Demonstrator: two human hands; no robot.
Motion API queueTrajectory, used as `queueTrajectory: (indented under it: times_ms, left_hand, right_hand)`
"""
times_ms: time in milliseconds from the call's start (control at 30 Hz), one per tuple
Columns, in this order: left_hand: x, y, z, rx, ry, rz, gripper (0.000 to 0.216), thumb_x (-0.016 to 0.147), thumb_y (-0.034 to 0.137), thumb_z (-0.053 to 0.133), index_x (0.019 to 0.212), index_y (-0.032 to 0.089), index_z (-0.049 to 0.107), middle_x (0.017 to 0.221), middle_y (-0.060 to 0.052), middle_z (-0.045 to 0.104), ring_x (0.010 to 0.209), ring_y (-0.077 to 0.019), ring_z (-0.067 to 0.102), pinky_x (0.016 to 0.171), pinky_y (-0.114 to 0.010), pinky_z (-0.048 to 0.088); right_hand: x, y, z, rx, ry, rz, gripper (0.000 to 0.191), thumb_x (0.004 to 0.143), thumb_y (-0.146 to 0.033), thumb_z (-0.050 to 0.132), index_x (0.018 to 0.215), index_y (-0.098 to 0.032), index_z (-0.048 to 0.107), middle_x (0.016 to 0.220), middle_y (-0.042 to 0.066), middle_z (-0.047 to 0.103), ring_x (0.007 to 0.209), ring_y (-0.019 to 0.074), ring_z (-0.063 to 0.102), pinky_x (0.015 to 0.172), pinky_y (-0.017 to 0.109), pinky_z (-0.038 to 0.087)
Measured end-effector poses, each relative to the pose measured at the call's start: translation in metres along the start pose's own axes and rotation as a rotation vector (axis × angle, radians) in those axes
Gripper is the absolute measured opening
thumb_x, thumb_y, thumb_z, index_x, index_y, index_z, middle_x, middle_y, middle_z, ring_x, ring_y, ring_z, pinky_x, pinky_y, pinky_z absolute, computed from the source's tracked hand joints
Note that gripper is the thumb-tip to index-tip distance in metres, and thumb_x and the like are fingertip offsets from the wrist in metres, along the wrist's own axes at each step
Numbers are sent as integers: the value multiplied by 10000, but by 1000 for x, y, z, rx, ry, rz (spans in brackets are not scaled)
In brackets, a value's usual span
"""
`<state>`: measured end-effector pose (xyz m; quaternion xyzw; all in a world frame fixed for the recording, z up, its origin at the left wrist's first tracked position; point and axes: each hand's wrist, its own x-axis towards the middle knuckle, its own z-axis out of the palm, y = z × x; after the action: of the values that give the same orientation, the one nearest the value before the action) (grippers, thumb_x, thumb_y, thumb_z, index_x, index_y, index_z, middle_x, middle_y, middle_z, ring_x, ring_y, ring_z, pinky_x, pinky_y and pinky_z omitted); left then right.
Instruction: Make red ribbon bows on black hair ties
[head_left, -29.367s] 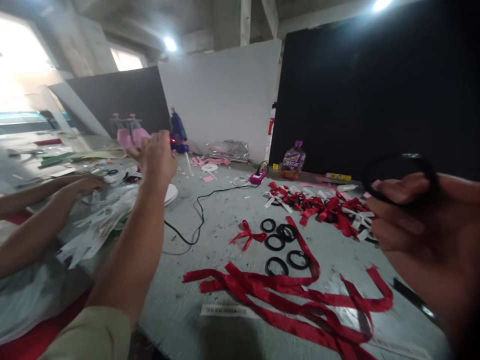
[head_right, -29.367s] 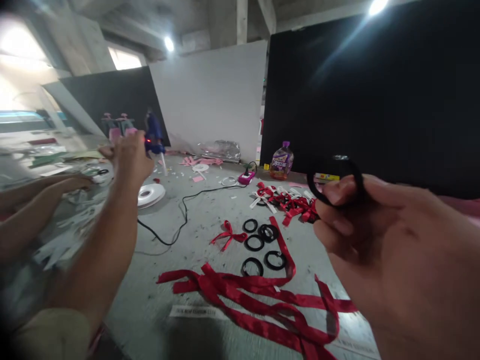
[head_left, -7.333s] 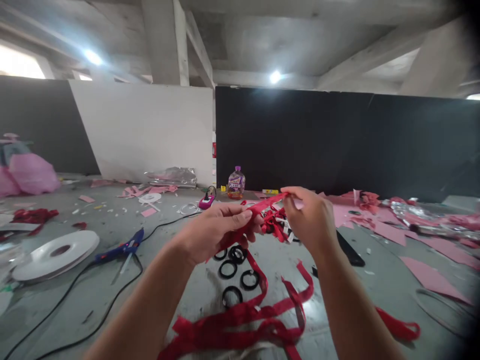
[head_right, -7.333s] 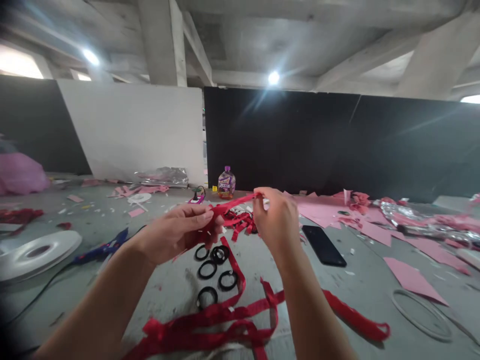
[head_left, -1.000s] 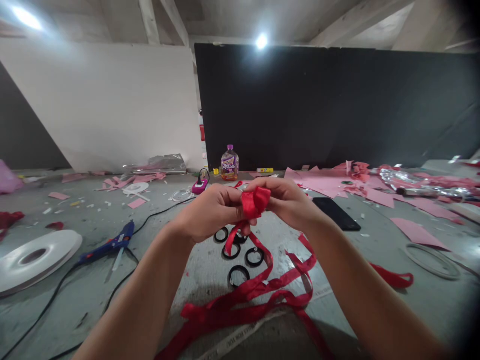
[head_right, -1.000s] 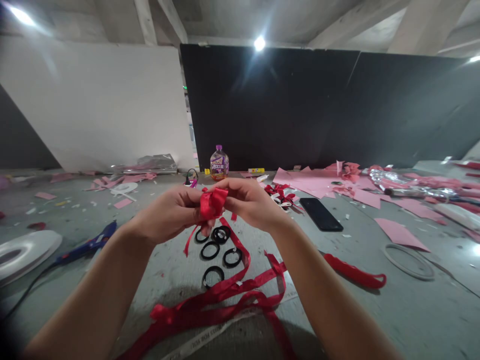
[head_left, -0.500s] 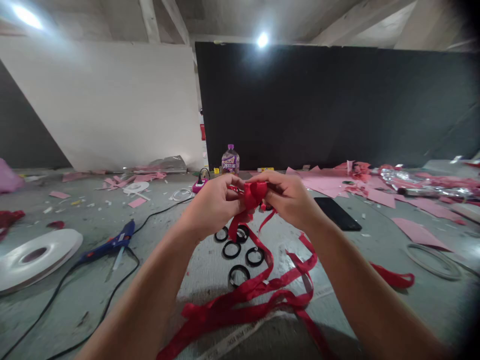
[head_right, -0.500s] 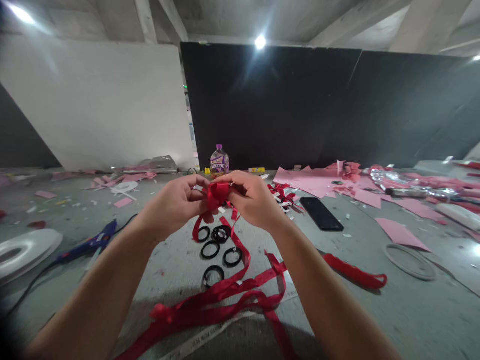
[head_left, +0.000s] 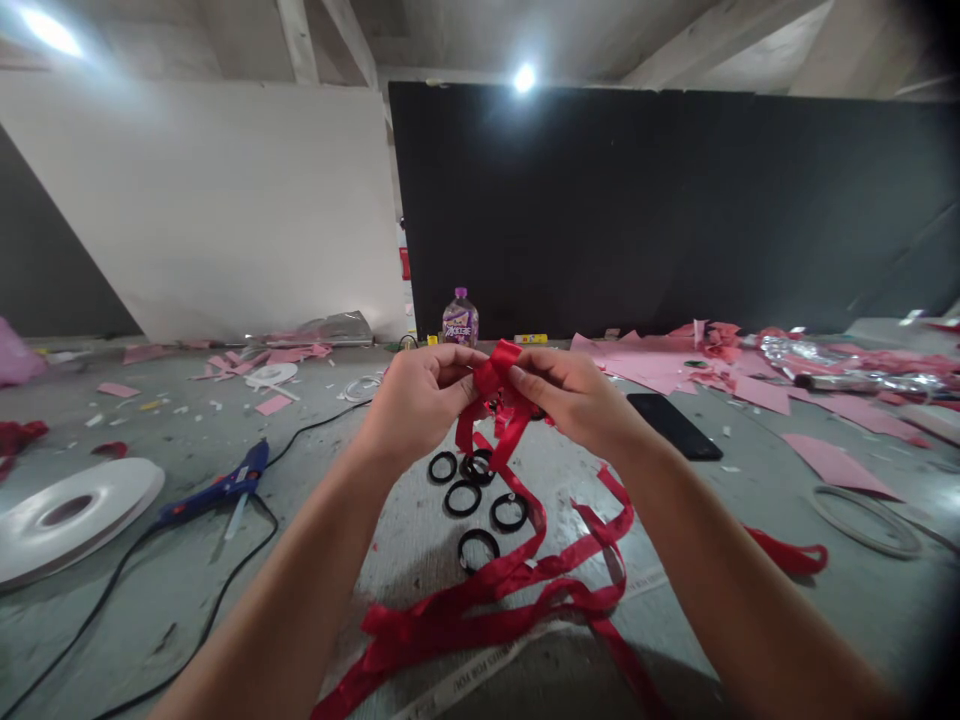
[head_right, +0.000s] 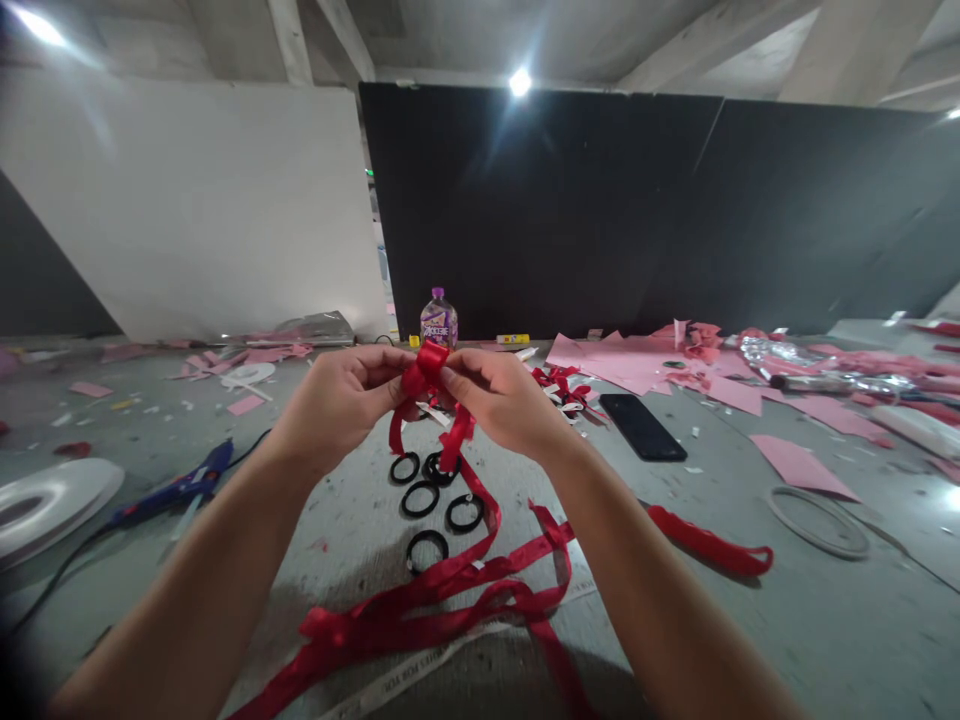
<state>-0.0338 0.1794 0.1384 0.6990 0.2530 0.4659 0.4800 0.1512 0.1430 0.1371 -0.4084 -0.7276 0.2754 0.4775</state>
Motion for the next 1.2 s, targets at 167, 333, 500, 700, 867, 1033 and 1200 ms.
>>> queueTrajectory:
  times_ms: [167,333,500,700,867,1033,1200]
  left_hand:
    - [0,-2,0,13,25,18,217,781,236,759,966,122,742,754,-36,746,594,-88,619,579,-192,508]
    - [0,-2,0,54,3,30,247,780,269,765,994,147,750,772,-34,750,620,-105,641,595,-209,522]
    - [0,-1,0,51,-18,24,280,760,308,785,987,148,755,771,-41,751,629,-117,650,604,-222,529]
    - [0,-2,-1,68,2,1,288,750,365,790,947,155,774,775,-45,755,656,-125,652,635,-233,530]
    - [-1,0,-1,73,13,5,306,744,413,785,911,156,785,677,-31,715,602,-117,610,574,-228,499]
    - [-2,1,0,42,41,-28,300,713,401,810,895,163,789,627,-15,689,561,-102,584,544,-215,486]
    - [2,-3,-1,4,164,-60,251,754,354,770,910,157,780,698,-35,723,574,-112,612,572,-241,513]
  right_hand:
    - [-1,-1,3,34,8,14,179,906,-324,596,958,-171,672,776,4,584,657,108,487,572,255,373]
    - [-3,-3,6,20,63,28,253,900,-399,599,819,-162,634,662,-28,489,572,87,402,490,247,285]
    - [1,4,8,-73,141,-30,303,908,-425,595,747,-169,613,622,-40,455,554,85,356,490,252,261]
    - [1,4,7,-106,146,-69,300,916,-433,597,776,-171,644,663,-27,507,590,96,392,525,258,299]
    - [2,3,9,-160,166,-38,366,900,-491,602,739,-165,639,605,-33,493,552,93,387,492,258,290]
    - [3,4,9,-151,202,-44,350,883,-499,625,765,-172,664,625,-19,540,563,99,425,502,265,314]
    - [2,3,5,-179,198,-46,278,877,-453,649,814,-185,685,705,5,608,619,120,485,553,280,368]
